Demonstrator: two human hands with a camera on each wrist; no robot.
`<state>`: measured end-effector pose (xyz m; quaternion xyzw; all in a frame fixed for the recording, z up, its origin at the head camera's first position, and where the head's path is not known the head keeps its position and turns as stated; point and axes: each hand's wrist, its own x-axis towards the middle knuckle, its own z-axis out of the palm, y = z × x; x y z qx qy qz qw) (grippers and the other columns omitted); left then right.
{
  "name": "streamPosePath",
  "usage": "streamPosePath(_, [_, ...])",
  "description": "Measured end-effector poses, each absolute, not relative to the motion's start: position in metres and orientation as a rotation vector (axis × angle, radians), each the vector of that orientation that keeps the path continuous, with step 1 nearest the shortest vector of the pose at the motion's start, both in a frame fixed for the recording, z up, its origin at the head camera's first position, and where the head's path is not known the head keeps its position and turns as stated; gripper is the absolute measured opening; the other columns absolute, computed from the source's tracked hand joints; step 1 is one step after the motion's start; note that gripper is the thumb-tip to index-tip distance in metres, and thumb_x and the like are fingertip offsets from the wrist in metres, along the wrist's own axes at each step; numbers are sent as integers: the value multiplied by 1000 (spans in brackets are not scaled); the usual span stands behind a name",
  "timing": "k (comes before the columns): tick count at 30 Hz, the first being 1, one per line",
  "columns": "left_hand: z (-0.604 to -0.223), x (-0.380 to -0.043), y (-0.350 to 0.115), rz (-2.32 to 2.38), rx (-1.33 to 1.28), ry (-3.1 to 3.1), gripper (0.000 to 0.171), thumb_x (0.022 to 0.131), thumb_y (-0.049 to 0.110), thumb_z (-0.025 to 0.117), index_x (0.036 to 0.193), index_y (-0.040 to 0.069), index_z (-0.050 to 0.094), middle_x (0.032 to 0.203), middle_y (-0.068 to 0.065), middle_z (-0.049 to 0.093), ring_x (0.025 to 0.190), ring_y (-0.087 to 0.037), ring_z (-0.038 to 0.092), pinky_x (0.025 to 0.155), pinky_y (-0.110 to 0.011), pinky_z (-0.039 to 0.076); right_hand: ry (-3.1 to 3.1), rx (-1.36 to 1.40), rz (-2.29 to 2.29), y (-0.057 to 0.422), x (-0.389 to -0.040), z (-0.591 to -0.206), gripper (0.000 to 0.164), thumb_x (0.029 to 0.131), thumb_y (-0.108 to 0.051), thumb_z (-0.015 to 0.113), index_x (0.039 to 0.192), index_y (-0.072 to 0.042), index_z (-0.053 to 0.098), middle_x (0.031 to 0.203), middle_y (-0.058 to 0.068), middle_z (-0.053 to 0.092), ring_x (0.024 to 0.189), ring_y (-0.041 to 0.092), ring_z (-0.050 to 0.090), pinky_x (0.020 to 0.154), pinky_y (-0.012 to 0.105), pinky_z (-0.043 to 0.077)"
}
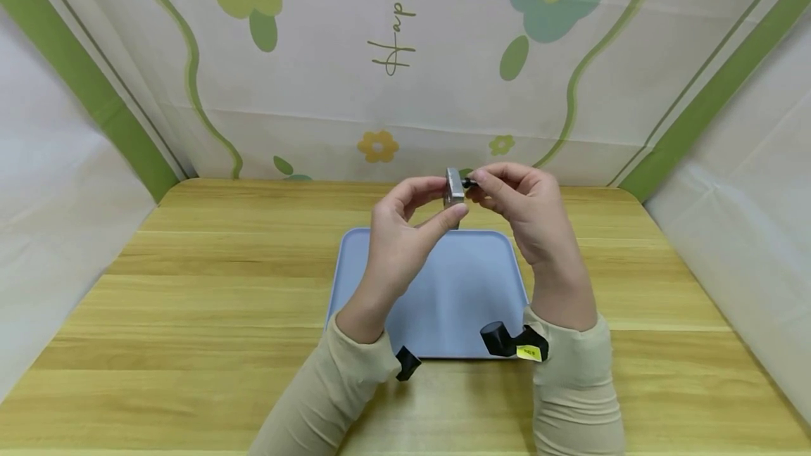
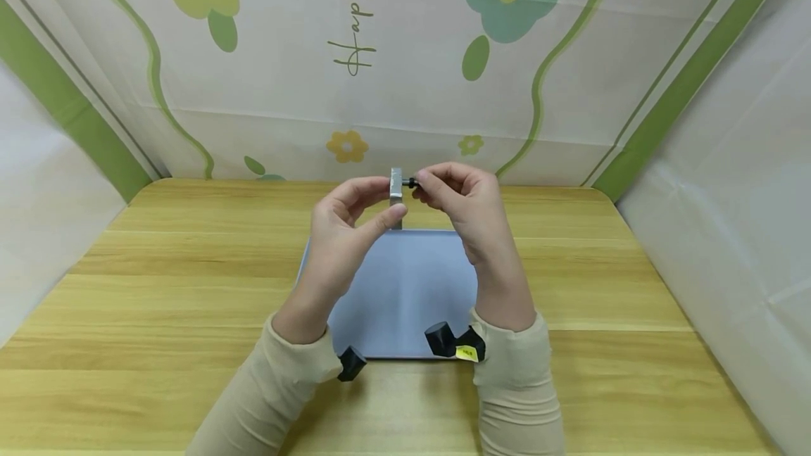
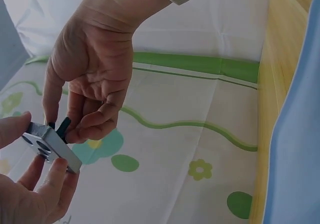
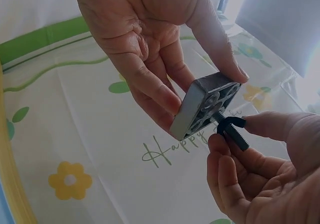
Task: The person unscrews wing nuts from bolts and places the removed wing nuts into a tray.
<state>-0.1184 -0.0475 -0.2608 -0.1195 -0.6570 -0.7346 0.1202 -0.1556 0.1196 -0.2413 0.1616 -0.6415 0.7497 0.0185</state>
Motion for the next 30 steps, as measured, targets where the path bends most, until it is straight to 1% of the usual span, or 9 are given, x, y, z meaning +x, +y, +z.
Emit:
streamPosePath(3, [-261,-119,-48,-2152,-348,-1909,35,84,2,78,116,-1,65,118,-12,66,115,-18,62,87,-30,61,-1968,533,2346,120,-157,-242,21,94,-1,64,86,-16,77,85,-4,70,78,9,67,76,19,58])
streamPosePath(8, [-261,-119,-48,-2158,-351,-1902,34,84,3,79,115,0,66,118,-12,66,115,-18,62,88,-31,60,-1965,569,2325,120,-157,-243,25,92,5,64,90,-16,77,88,-4,72,83,8,67,81,19,58])
streamPosePath(15, [-262,-119,-48,-2151,-351,-1910,34,84,4,78,115,0,66,118,-12,66,115,-18,62,88,-31,61,-1982,552,2310,120,-155,-242,30,91,9,63,93,-18,76,93,-3,69,85,10,61,80,18,55])
streamPosePath(20, [-262,-119,-48,-2150,-352,-1914,35,84,4,78,116,0,65,118,-12,65,115,-18,62,88,-31,60,-2047,524,2239,118,-154,-240,32,91,9,64,94,-21,73,95,-4,68,90,11,61,82,18,55])
streamPosePath(26, [-262,-119,-48,-2144,-349,-1919,35,84,4,78,117,0,65,119,-12,65,115,-18,62,88,-30,60,-2074,555,2176,118,-153,-240,37,89,15,61,95,-21,69,94,-6,66,94,13,61,82,18,54])
streamPosePath(30, [-262,-119,-49,-2136,-343,-1924,35,85,5,78,117,0,65,119,-12,65,115,-18,62,87,-30,61,-2060,616,2165,119,-153,-241,34,89,14,61,96,-19,69,95,-5,65,92,13,61,80,18,54])
